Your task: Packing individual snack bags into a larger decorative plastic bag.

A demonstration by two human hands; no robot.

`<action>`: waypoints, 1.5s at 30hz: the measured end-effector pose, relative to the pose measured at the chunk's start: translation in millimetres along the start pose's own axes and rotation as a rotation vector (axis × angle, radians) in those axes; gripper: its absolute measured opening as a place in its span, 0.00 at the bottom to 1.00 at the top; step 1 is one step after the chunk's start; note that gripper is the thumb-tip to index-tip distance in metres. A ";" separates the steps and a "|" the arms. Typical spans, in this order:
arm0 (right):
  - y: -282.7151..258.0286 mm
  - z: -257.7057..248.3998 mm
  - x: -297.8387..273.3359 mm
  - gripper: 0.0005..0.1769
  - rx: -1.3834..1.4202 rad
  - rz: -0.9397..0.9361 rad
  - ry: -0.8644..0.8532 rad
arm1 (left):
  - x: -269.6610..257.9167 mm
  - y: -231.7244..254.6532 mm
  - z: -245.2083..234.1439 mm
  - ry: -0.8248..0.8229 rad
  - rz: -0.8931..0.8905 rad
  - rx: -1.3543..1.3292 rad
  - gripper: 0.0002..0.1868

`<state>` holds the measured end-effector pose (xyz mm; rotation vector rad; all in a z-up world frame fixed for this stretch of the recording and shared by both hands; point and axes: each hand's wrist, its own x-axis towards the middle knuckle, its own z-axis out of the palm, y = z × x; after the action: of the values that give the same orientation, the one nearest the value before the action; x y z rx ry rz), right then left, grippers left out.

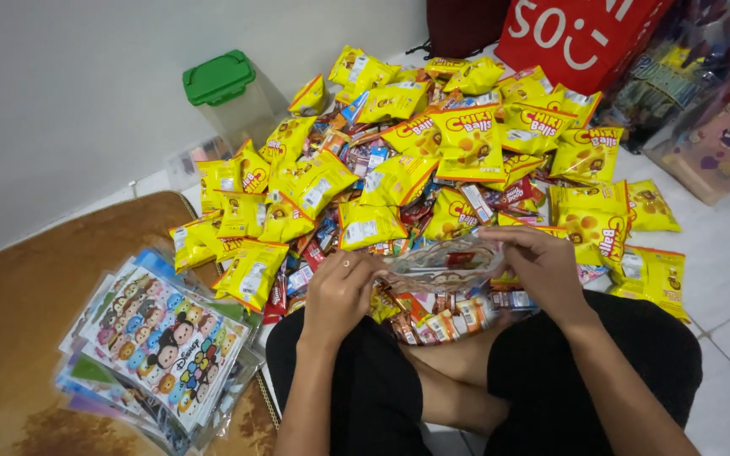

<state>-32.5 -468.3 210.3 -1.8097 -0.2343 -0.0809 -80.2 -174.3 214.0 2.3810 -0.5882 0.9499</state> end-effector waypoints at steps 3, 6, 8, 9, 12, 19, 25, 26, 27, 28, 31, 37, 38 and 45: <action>2.4 -0.7 0.1 0.21 -0.031 -0.010 0.014 | 2.8 2.9 -2.2 0.006 -0.004 0.005 0.04; -1.5 -1.7 4.8 0.22 -0.012 -0.052 0.019 | 12.6 6.8 -9.6 0.016 0.014 0.002 0.05; -16.5 -1.3 5.0 0.22 -0.021 -0.047 0.013 | 14.4 9.3 -14.9 0.020 0.016 0.010 0.04; -26.8 0.3 5.3 0.22 -0.022 -0.044 0.015 | 14.9 10.0 -18.5 0.018 0.016 0.007 0.04; -52.4 3.9 5.4 0.22 -0.005 -0.056 0.023 | 17.9 13.8 -32.0 0.027 0.037 0.045 0.05; -70.0 3.3 3.6 0.23 -0.014 -0.039 -0.003 | 27.5 26.9 -64.8 0.056 0.058 0.056 0.03; -91.9 -4.1 -0.7 0.23 -0.021 -0.096 0.000 | 36.6 40.3 -82.7 0.094 0.059 0.030 0.02; -92.6 -5.8 -1.0 0.23 -0.024 -0.110 0.006 | 38.6 43.0 -85.9 0.100 0.051 -0.003 0.02; -96.8 -6.6 -1.8 0.23 -0.024 -0.115 0.008 | 39.5 44.4 -87.9 0.104 0.055 -0.002 0.02; -100.6 -7.5 -2.4 0.22 -0.028 -0.115 0.014 | 40.2 45.7 -89.4 0.107 0.060 0.009 0.02; -100.9 -8.3 -7.6 0.22 -0.034 -0.122 0.025 | 39.1 52.3 -93.4 0.128 0.044 -0.002 0.02; -91.7 -30.3 -11.1 0.24 -0.055 -0.121 0.074 | 36.5 49.6 -109.4 0.177 -0.072 -0.077 0.02; -87.2 -33.3 -10.3 0.24 -0.071 -0.116 0.080 | 36.9 50.1 -111.1 0.164 -0.114 -0.082 0.02; -4.8 -29.8 -3.1 0.32 -0.185 0.136 -0.088 | -7.3 16.5 -61.3 -0.327 -0.579 -0.208 0.13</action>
<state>-34.4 -496.3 221.8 -2.0107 -0.1702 0.0755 -125.1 -149.2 252.0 2.3234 -0.0787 0.2388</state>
